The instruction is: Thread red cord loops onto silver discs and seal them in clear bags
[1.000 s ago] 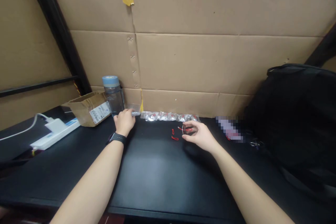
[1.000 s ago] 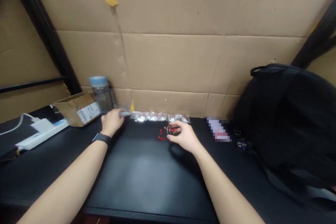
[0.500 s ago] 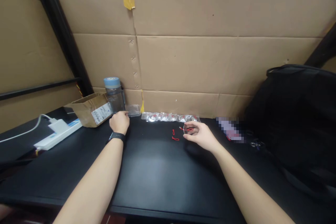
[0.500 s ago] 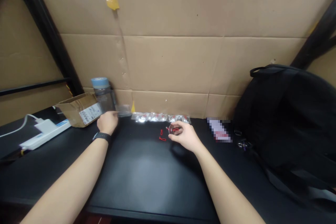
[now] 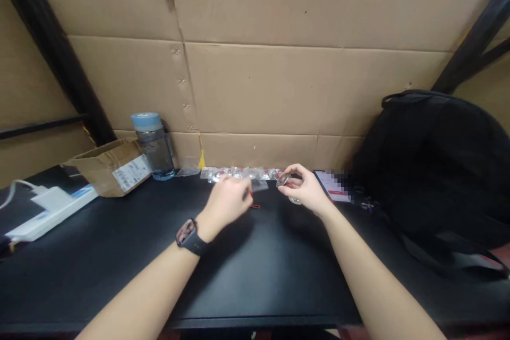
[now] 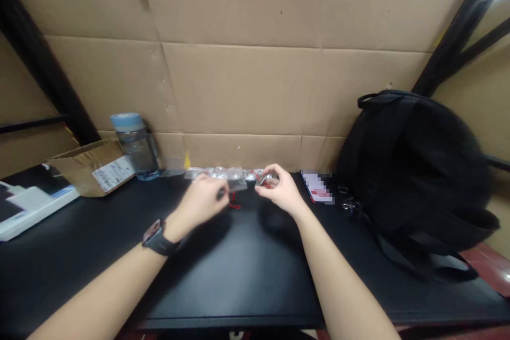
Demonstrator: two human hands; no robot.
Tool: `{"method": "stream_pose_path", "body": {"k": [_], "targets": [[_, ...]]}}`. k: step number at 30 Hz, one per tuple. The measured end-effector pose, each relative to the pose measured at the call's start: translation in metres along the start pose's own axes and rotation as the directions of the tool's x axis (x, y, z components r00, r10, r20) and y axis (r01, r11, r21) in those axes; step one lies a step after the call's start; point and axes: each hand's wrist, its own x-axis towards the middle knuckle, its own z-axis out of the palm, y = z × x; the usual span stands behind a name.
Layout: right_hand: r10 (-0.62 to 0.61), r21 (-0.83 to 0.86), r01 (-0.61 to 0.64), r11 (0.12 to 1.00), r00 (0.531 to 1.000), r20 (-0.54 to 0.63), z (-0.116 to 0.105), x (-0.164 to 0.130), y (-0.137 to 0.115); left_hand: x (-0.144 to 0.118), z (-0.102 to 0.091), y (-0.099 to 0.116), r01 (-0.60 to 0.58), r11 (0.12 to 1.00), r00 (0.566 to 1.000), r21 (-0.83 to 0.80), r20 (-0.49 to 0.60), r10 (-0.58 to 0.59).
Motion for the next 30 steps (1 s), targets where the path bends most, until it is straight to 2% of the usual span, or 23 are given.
{"method": "stream_pose_path", "body": {"k": [3,5,7,10,14,18,23,30], "targets": [[-0.010,-0.036,0.012,0.999,0.999,0.034,-0.009,0.000,-0.005,-0.010,0.015,0.034,-0.183,0.976,0.963,-0.117,0.180,0.202],[0.003,-0.098,0.006,0.995,0.996,0.089,-0.013,0.000,-0.008,-0.016,0.021,0.042,-0.239,0.947,0.923,-0.214,0.254,0.290],[0.015,-0.187,0.012,0.982,0.989,0.144,-0.015,-0.001,-0.011,-0.020,0.024,0.041,-0.249,0.925,0.899,-0.286,0.286,0.330],[0.021,-0.344,0.051,0.938,0.979,0.201,-0.016,-0.004,-0.014,-0.022,0.028,0.033,-0.239,0.930,0.904,-0.280,0.286,0.319],[0.085,-0.533,0.071,0.843,0.961,0.263,-0.016,-0.007,-0.017,-0.025,0.034,0.024,-0.192,0.971,0.926,-0.145,0.300,0.228],[0.138,-0.663,0.100,0.742,0.945,0.297,-0.015,-0.010,-0.018,-0.026,0.038,0.021,-0.164,0.981,0.918,-0.106,0.348,0.191],[0.222,-0.766,0.062,0.640,0.939,0.262,-0.013,-0.013,-0.018,-0.026,0.036,0.020,-0.158,0.979,0.900,-0.128,0.390,0.196],[0.196,-0.820,0.043,0.571,0.963,0.187,-0.003,-0.014,-0.010,-0.025,0.037,0.017,-0.149,0.979,0.871,-0.139,0.450,0.197]]}}
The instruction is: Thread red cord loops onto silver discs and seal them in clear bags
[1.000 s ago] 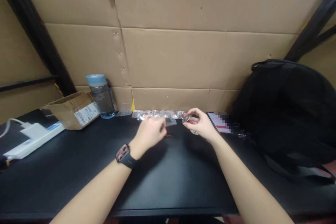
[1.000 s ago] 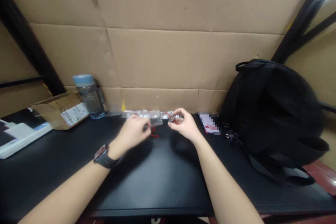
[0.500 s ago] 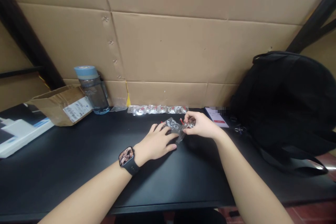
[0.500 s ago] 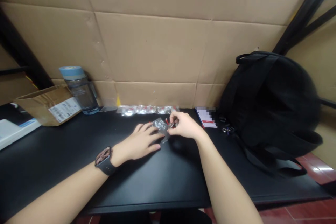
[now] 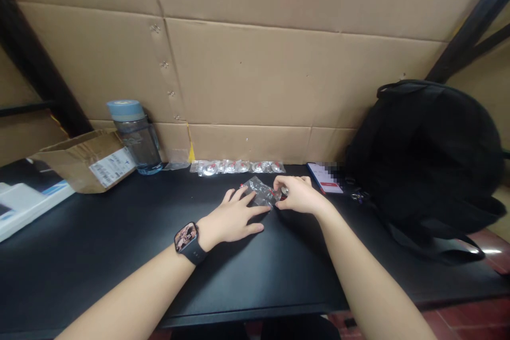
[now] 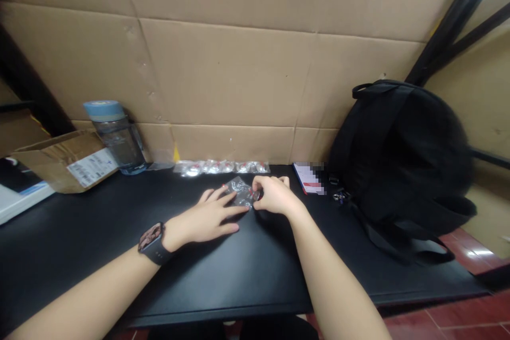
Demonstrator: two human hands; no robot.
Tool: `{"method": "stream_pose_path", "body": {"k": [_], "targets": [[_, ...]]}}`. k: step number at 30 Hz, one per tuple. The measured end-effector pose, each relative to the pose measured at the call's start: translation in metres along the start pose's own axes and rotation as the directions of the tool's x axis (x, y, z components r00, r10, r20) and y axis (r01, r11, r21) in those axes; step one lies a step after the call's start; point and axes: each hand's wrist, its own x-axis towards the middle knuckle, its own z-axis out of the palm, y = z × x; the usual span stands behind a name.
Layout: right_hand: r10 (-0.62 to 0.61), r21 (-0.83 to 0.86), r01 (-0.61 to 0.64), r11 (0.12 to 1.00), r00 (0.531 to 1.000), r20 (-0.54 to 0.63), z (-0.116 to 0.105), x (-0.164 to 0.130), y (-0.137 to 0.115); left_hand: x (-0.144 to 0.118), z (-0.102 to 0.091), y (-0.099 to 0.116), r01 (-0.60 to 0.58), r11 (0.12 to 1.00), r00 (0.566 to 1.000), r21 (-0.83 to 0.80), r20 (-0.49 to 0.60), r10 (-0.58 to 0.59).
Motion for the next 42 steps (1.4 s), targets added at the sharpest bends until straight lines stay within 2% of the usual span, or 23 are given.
{"method": "stream_pose_path", "body": {"k": [6,13,18,25,31,42], "targets": [[0.056,0.035,-0.057,0.998,0.998,0.042,0.012,0.006,-0.003,0.000,-0.006,-0.007,-0.002,0.999,0.997,-0.050,0.075,0.006],[0.011,0.014,-0.012,1.000,0.998,0.061,0.017,0.005,-0.006,0.000,-0.022,-0.018,-0.049,0.990,0.984,-0.130,0.163,0.070],[-0.049,0.014,0.048,0.999,0.992,0.118,0.011,0.004,-0.001,0.000,-0.024,-0.022,-0.060,0.988,0.985,-0.143,0.149,0.081],[0.009,0.025,-0.011,1.000,0.998,0.059,0.016,0.008,-0.005,0.000,-0.022,-0.022,-0.086,0.982,0.986,-0.170,0.126,0.108],[-0.029,0.037,0.029,0.999,1.000,0.000,0.024,0.009,-0.011,0.000,-0.023,-0.020,-0.091,0.980,0.988,-0.175,0.110,0.111],[-0.112,-0.177,0.071,0.982,0.966,-0.232,0.043,0.019,-0.005,-0.002,-0.024,-0.020,-0.101,0.981,0.984,-0.167,0.130,0.124]]}}
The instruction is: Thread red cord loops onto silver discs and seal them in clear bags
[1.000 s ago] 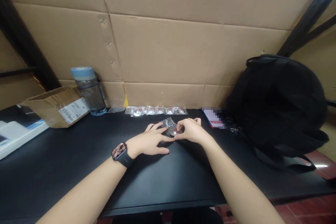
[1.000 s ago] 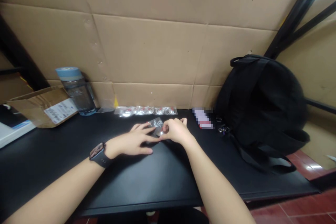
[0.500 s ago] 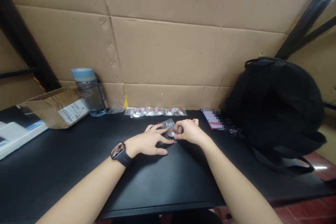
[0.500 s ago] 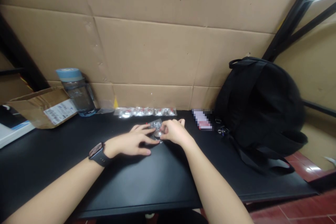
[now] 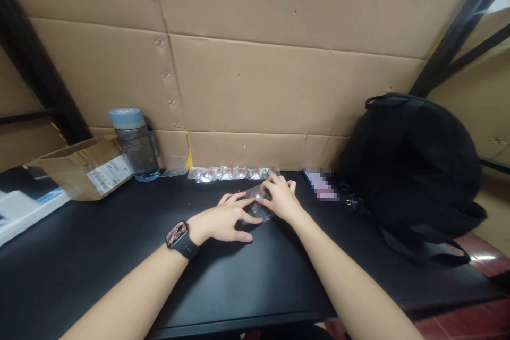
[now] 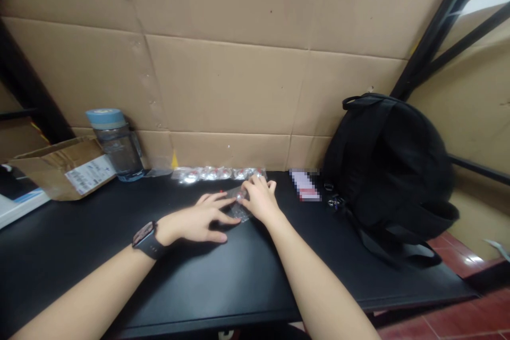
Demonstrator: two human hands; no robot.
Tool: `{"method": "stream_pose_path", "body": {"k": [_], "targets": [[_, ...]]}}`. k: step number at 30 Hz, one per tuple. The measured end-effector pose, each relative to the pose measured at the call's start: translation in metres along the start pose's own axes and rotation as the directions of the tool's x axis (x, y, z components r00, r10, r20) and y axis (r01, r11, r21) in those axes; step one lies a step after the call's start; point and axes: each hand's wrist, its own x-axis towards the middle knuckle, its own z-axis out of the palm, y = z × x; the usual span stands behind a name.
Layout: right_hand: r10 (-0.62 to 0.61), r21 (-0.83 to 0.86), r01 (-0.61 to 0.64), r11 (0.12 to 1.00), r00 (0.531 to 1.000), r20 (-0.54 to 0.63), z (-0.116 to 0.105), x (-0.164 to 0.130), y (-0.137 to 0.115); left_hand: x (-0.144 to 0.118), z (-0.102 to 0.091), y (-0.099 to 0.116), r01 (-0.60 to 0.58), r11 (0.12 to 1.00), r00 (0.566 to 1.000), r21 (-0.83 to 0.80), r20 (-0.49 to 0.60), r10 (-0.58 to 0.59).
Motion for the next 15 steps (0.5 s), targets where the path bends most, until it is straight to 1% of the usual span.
{"method": "stream_pose_path", "body": {"k": [3,6,9,10,12,14,15], "targets": [[-0.012,-0.030,0.011,0.999,1.000,-0.016,0.006,0.000,-0.004,0.000,-0.001,0.000,-0.001,1.000,1.000,0.006,0.004,0.001],[-0.020,-0.037,0.019,0.999,1.000,-0.015,0.006,0.002,-0.006,0.000,-0.003,-0.002,0.015,1.000,1.000,-0.001,0.009,-0.015],[-0.074,0.045,0.072,0.996,0.996,0.040,-0.003,0.002,-0.001,0.001,-0.004,-0.006,0.010,1.000,1.000,-0.016,-0.002,-0.010],[-0.101,0.097,0.094,0.991,0.993,0.069,-0.007,0.002,0.002,0.001,-0.005,-0.007,0.002,1.000,1.000,-0.019,-0.031,-0.002],[-0.131,0.200,0.107,0.974,0.985,0.111,-0.016,0.001,0.010,0.002,-0.005,-0.009,-0.014,1.000,0.991,-0.022,-0.133,0.011],[-0.135,0.264,0.103,0.959,0.985,0.107,-0.022,-0.001,0.017,0.003,-0.005,-0.011,-0.008,1.000,0.967,-0.018,-0.256,0.003],[-0.129,0.267,0.101,0.958,0.988,0.090,-0.023,-0.002,0.019,0.004,-0.004,-0.011,0.004,1.000,0.951,-0.013,-0.309,-0.007]]}}
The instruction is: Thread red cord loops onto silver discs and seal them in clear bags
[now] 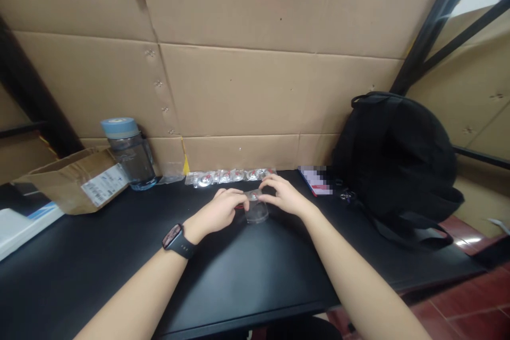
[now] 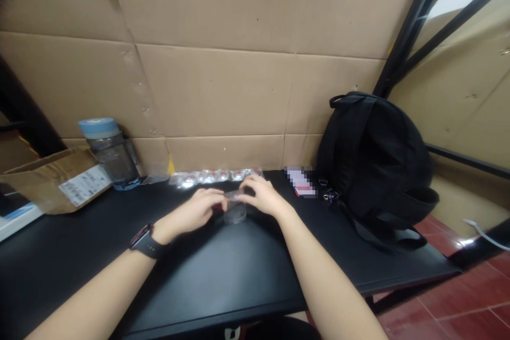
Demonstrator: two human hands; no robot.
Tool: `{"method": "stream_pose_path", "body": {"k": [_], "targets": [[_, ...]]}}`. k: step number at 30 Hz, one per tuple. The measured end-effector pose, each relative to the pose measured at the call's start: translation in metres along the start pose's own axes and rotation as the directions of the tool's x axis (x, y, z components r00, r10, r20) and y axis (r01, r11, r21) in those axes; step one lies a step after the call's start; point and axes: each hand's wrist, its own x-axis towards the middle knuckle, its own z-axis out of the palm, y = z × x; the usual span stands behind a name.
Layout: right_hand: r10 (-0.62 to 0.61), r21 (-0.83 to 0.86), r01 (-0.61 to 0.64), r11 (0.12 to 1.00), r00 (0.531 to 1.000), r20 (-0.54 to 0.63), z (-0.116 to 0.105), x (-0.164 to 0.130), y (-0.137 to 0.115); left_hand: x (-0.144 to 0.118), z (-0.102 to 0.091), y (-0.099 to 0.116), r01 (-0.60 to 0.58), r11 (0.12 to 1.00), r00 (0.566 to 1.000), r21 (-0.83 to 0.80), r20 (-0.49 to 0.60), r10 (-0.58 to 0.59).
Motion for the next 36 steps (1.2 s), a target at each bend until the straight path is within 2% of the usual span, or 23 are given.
{"method": "stream_pose_path", "body": {"k": [3,6,13,18,23,28,33,36], "targets": [[0.010,-0.093,-0.013,0.996,0.999,-0.036,0.003,-0.001,0.004,0.002,0.005,0.001,0.036,0.998,0.995,0.042,-0.090,-0.032],[0.018,-0.153,-0.017,0.988,1.000,0.005,0.012,0.000,0.004,0.004,0.012,0.005,0.069,0.995,0.992,0.073,-0.112,-0.060],[0.007,-0.105,-0.009,0.994,1.000,-0.022,0.014,0.003,-0.003,0.007,0.016,0.006,0.136,0.988,0.982,0.080,-0.144,-0.123],[-0.003,-0.042,0.003,0.999,1.000,0.000,0.003,0.000,-0.006,0.008,0.012,-0.001,0.206,0.978,0.964,-0.026,-0.166,-0.208],[0.082,0.057,-0.085,0.995,0.996,0.040,-0.006,-0.001,-0.006,0.012,0.014,-0.003,0.323,0.925,0.915,-0.201,-0.182,-0.359],[0.190,0.033,-0.190,0.981,0.982,0.017,-0.001,0.001,-0.008,0.016,0.022,0.004,0.460,0.870,0.835,-0.175,-0.246,-0.492],[0.250,-0.003,-0.250,0.968,0.968,0.006,0.007,0.002,-0.008,0.020,0.035,0.004,0.467,0.879,0.826,-0.096,-0.309,-0.472],[0.218,-0.022,-0.218,0.976,0.976,-0.017,0.011,0.002,-0.007,0.021,0.040,0.000,0.453,0.889,0.831,-0.071,-0.328,-0.450]]}}
